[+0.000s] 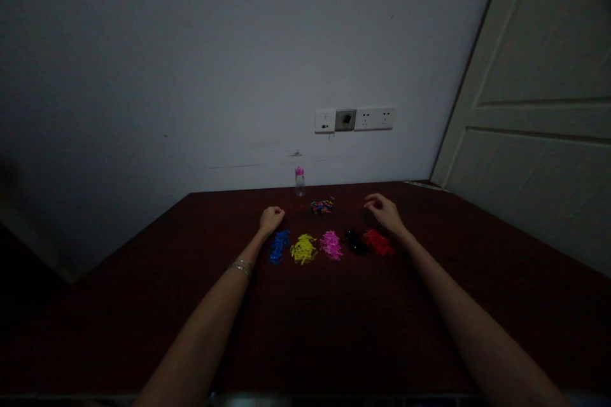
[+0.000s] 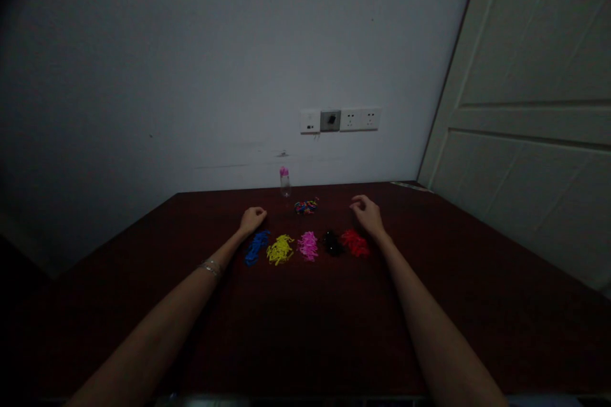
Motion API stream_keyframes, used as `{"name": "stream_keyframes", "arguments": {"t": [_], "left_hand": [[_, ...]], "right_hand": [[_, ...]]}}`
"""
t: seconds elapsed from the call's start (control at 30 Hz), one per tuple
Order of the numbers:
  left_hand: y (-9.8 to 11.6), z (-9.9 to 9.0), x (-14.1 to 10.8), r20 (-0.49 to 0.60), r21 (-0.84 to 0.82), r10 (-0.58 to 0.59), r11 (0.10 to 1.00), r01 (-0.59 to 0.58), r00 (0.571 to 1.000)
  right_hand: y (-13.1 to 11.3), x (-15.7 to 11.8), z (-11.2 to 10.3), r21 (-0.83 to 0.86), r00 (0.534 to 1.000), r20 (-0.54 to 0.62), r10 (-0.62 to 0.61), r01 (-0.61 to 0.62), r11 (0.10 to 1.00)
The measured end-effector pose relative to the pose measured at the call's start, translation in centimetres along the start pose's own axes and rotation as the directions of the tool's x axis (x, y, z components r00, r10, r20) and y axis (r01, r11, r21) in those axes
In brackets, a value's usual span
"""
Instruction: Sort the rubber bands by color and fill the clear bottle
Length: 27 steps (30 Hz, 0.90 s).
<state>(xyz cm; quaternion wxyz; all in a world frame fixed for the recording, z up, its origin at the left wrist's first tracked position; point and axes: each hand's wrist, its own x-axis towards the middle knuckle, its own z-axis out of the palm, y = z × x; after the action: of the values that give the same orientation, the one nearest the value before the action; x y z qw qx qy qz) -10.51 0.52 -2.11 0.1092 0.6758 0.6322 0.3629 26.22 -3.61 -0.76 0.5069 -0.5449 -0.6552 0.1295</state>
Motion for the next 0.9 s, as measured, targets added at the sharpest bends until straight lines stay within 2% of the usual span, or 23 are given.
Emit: {"name": "stream_keyframes", "arguments": {"t": [0.07, 0.17, 0.3, 0.43, 0.53, 0.7, 0.9], "left_hand": [[0.0, 0.1, 0.0, 0.01, 0.018, -0.004, 1.0, 0.004, 1.0], [-0.1, 0.1, 0.0, 0.007, 0.03, -0.027, 0.999, 0.026, 1.0], [-0.1, 0.2, 0.6, 0.017, 0.063, -0.078, 0.995, 0.076, 0.997], [0.4, 0.1, 2.0, 0.169, 0.074, -0.12, 0.991, 0.109, 0.978], [1.2, 0.4, 3.0, 0.277, 0.093, -0.032, 0.996, 0.006, 0.96], [2.7, 2.1, 3.5, 0.323, 0.083, 0.124, 0.984, -0.159, 0.938], [4.1, 4.1, 3.2, 0.328, 0.075, 0.2, 0.969, -0.236, 0.923]], "right_hand": [[2.7, 0.0, -1.4, 0.009, 0.991, -0.119, 0.069, -0.068, 0.998], [5.7, -0.2, -2.7, 0.042, 0.957, -0.229, 0.181, -0.176, 0.984], [7.6, -0.5, -3.1, 0.156, 0.909, -0.261, 0.325, -0.292, 0.944], [7.6, -0.6, -3.0, 0.08, 0.936, -0.232, 0.266, -0.254, 0.964], [7.4, -0.6, -3.0, -0.023, 0.955, -0.197, 0.222, -0.231, 0.973], [7.1, -0.8, -3.1, -0.11, 0.964, -0.132, 0.229, -0.244, 0.963], [6.2, -1.0, -3.1, -0.182, 0.965, -0.114, 0.235, -0.253, 0.95]]}}
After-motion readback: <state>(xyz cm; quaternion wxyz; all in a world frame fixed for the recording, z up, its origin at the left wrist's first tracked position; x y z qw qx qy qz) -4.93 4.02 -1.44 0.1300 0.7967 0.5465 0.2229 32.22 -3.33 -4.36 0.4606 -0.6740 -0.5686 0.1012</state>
